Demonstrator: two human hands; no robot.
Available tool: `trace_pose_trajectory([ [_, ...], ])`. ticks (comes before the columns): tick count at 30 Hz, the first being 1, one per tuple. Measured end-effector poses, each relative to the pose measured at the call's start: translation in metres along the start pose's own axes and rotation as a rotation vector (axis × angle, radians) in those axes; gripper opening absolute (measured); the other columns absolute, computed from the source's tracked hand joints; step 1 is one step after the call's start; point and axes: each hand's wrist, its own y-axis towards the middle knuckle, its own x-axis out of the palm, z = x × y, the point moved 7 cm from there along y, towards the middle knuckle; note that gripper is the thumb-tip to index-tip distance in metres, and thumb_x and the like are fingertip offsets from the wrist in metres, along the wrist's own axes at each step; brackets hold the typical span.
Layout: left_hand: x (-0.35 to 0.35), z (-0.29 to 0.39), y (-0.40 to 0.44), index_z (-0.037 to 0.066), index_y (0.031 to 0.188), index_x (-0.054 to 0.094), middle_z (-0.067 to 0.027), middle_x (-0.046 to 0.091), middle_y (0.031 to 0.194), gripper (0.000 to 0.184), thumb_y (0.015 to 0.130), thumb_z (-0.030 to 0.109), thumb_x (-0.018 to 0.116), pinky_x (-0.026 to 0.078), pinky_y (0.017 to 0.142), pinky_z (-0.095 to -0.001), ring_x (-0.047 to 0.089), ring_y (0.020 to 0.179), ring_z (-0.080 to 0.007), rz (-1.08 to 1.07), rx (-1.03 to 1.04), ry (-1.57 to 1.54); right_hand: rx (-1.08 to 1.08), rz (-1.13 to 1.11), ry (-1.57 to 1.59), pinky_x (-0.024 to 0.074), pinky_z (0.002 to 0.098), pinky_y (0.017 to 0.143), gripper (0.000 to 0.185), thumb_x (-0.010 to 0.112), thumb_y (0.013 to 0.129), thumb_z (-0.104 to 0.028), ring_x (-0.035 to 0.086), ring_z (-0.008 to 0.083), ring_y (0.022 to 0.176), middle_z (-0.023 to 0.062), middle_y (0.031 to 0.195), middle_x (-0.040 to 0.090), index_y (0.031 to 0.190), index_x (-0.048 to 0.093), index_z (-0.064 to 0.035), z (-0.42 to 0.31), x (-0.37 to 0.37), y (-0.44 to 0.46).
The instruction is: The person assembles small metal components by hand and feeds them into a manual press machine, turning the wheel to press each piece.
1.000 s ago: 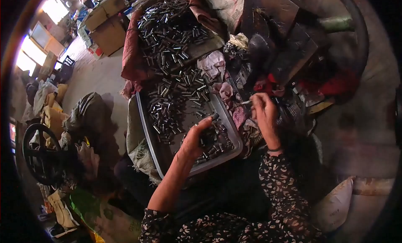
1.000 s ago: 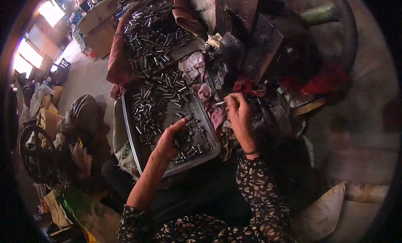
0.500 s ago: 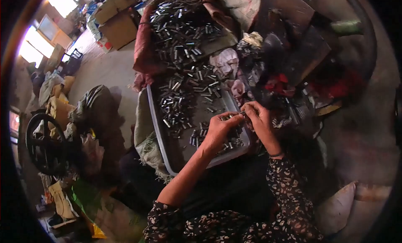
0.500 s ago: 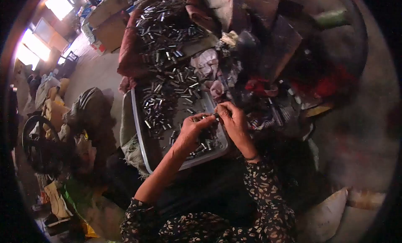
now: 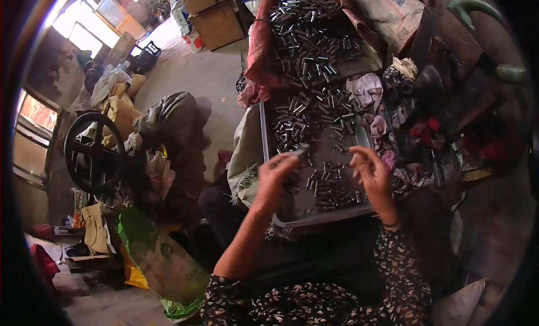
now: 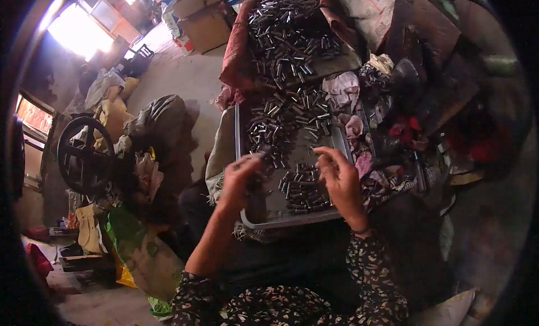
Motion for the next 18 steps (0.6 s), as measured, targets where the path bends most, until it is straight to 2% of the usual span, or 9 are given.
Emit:
trace_pose_trajectory([
  [1, -0.019, 0.009, -0.001, 0.006, 0.093, 0.06, -0.0031, 0.059, 0.071, 0.025, 0.08, 0.026, 0.061, 0.042, 0.047, -0.0218, 0.054, 0.054, -0.0081, 0.035, 0.029, -0.045, 0.004, -0.001, 0.001, 0.0398, 0.0196, 0.054, 0.021, 0.05, 0.089, -0.02, 0.049, 0.0054, 0.06, 0.0011, 0.071, 0.054, 0.101, 0.057, -0.0051, 0.003, -0.005, -0.002],
  [5, -0.09, 0.0, 0.024, 0.002, 0.09, 0.06, -0.0047, 0.061, 0.074, 0.024, 0.081, 0.025, 0.059, 0.043, 0.05, -0.0232, 0.055, 0.055, -0.0119, 0.271, 0.139, -0.219, 0.101, -0.044, 0.003, 0.0378, 0.0184, 0.053, 0.02, 0.048, 0.091, -0.02, 0.047, 0.0045, 0.059, 0.0004, 0.07, 0.054, 0.096, 0.058, -0.0041, 0.013, -0.013, -0.01],
  [9, -0.124, -0.03, 0.048, 0.002, 0.088, 0.06, -0.005, 0.061, 0.075, 0.021, 0.081, 0.022, 0.058, 0.043, 0.05, -0.0231, 0.056, 0.058, -0.0118, 0.317, 0.103, -0.183, 0.123, -0.127, 0.101, 0.0394, 0.0188, 0.053, 0.021, 0.049, 0.09, -0.019, 0.048, 0.0056, 0.057, 0.0025, 0.07, 0.053, 0.095, 0.056, -0.0002, 0.016, -0.013, -0.02],
  [11, -0.14, -0.039, 0.054, 0.003, 0.088, 0.059, -0.0037, 0.06, 0.074, 0.019, 0.082, 0.022, 0.057, 0.042, 0.051, -0.023, 0.056, 0.061, -0.0109, 0.376, 0.047, -0.052, 0.147, -0.118, 0.105, 0.04, 0.0194, 0.053, 0.021, 0.049, 0.09, -0.019, 0.049, 0.0059, 0.057, 0.0033, 0.07, 0.053, 0.094, 0.056, 0.0001, 0.011, -0.026, -0.025],
  [13, -0.141, -0.032, 0.062, 0.007, 0.089, 0.057, -0.0025, 0.059, 0.072, 0.019, 0.083, 0.025, 0.057, 0.044, 0.053, -0.0231, 0.056, 0.062, -0.0115, 0.242, 0.046, -0.073, 0.002, 0.027, 0.127, 0.0385, 0.0182, 0.053, 0.019, 0.048, 0.09, -0.019, 0.047, 0.0045, 0.058, 0.0006, 0.069, 0.053, 0.095, 0.057, -0.0023, -0.009, -0.055, -0.028],
  [15, -0.115, -0.014, 0.054, 0.009, 0.089, 0.056, -0.0026, 0.059, 0.071, 0.019, 0.083, 0.028, 0.056, 0.045, 0.053, -0.0236, 0.057, 0.061, -0.0126, 0.306, 0.013, -0.312, -0.035, 0.134, 0.092, 0.0389, 0.0184, 0.054, 0.019, 0.048, 0.09, -0.018, 0.048, 0.005, 0.06, 0.0006, 0.071, 0.053, 0.095, 0.057, -0.0012, -0.03, -0.091, -0.032],
  [17, -0.1, 0.002, 0.048, 0.009, 0.088, 0.056, -0.0043, 0.059, 0.072, 0.02, 0.084, 0.029, 0.055, 0.047, 0.056, -0.0245, 0.057, 0.062, -0.0142, 0.21, 0.031, -0.301, -0.155, 0.453, 0.12, 0.0389, 0.0185, 0.055, 0.019, 0.048, 0.09, -0.015, 0.048, 0.0056, 0.062, 0.0015, 0.074, 0.054, 0.098, 0.055, 0.0003, -0.052, -0.139, -0.044],
  [18, -0.077, 0.009, 0.043, 0.009, 0.088, 0.056, -0.0048, 0.059, 0.072, 0.021, 0.083, 0.029, 0.055, 0.048, 0.056, -0.0252, 0.057, 0.062, -0.0147, 0.122, 0.03, -0.358, -0.257, 0.582, 0.021, 0.0391, 0.0188, 0.057, 0.019, 0.047, 0.09, -0.014, 0.048, 0.0059, 0.065, 0.0019, 0.077, 0.054, 0.099, 0.055, 0.0006, -0.063, -0.161, -0.051],
])
